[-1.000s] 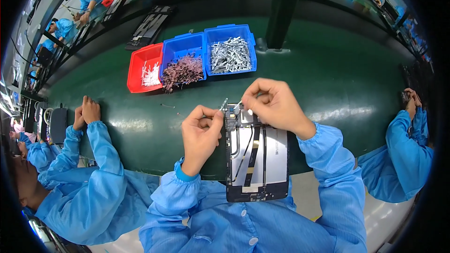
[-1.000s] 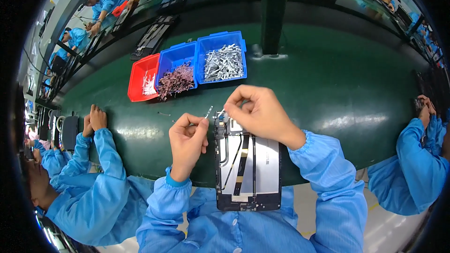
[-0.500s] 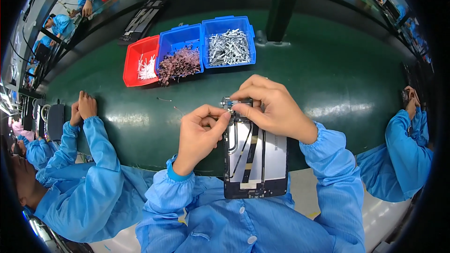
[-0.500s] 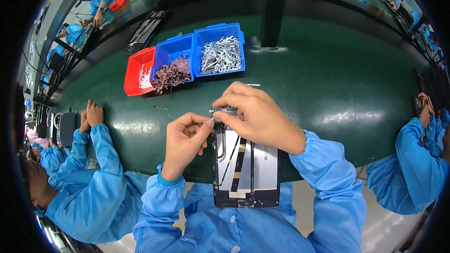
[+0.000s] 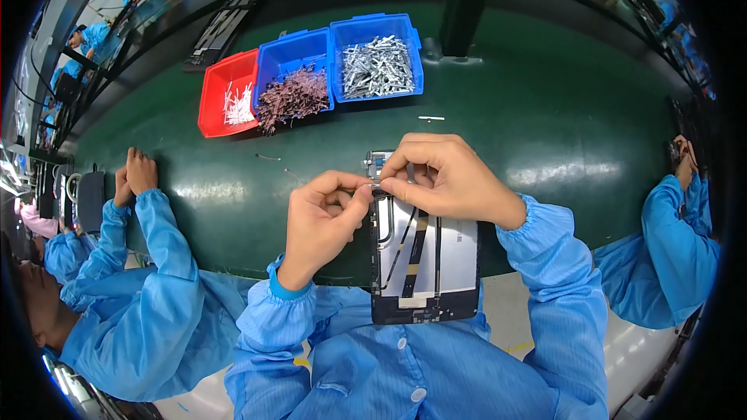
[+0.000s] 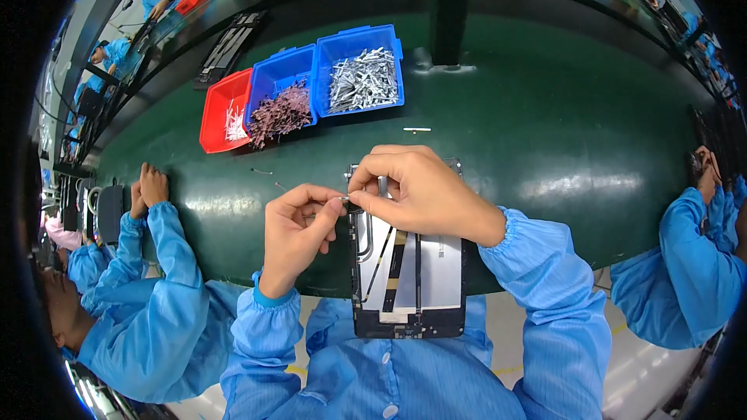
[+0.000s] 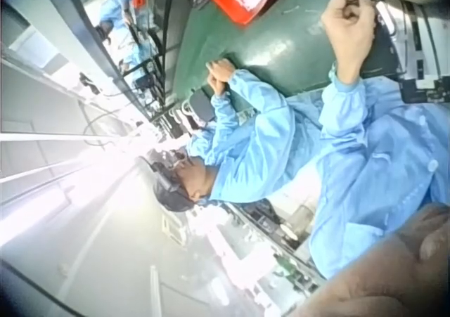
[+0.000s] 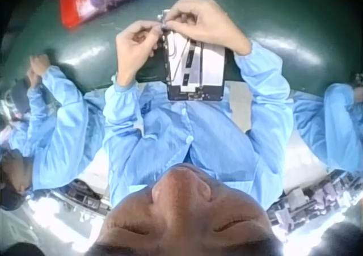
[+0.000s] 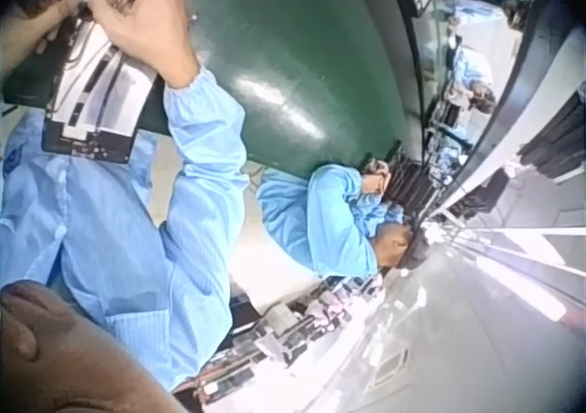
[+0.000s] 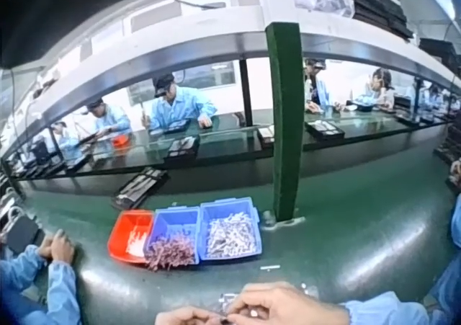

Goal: The person assembles a tablet device by installing a ribbon cable and a circuit board into a tablet chassis, then securing the components with screws using a manual screwdriver and a precision pick.

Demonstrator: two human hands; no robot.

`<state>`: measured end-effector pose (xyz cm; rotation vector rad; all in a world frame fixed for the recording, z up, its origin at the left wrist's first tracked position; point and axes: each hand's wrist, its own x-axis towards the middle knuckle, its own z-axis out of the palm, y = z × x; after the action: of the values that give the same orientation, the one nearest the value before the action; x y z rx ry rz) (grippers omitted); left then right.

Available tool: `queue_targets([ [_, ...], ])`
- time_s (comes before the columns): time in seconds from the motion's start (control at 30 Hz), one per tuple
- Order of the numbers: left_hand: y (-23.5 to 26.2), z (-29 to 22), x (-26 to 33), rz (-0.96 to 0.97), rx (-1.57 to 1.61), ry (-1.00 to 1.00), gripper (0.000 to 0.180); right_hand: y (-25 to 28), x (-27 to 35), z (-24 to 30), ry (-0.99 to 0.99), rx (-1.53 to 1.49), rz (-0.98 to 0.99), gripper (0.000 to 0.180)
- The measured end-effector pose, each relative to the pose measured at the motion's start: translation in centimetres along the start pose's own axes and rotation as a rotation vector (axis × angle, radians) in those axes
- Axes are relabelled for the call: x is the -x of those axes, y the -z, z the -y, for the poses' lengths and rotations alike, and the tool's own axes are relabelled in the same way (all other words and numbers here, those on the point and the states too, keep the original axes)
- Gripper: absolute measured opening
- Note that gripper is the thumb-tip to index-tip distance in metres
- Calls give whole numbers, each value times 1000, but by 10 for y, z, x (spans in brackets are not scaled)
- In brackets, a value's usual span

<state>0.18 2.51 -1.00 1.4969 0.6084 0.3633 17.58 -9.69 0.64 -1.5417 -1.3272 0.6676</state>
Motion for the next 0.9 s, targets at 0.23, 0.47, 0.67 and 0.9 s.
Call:
queue_targets([
  [0.23,9,-2,-2,135,27,32,12,4,-2,4,68,39,72,7],
  [0.47,20,-10,-7,114,77,100,9,3,-1,3,112,-212,-12,3],
  [0.67,85,-30,-50,-423,345,-10,11,15,1,0,-32,-671,-250,10],
  [0.9,141,-22,-102,-587,231,57,22,20,6,-3,-194,-719,-258,12],
])
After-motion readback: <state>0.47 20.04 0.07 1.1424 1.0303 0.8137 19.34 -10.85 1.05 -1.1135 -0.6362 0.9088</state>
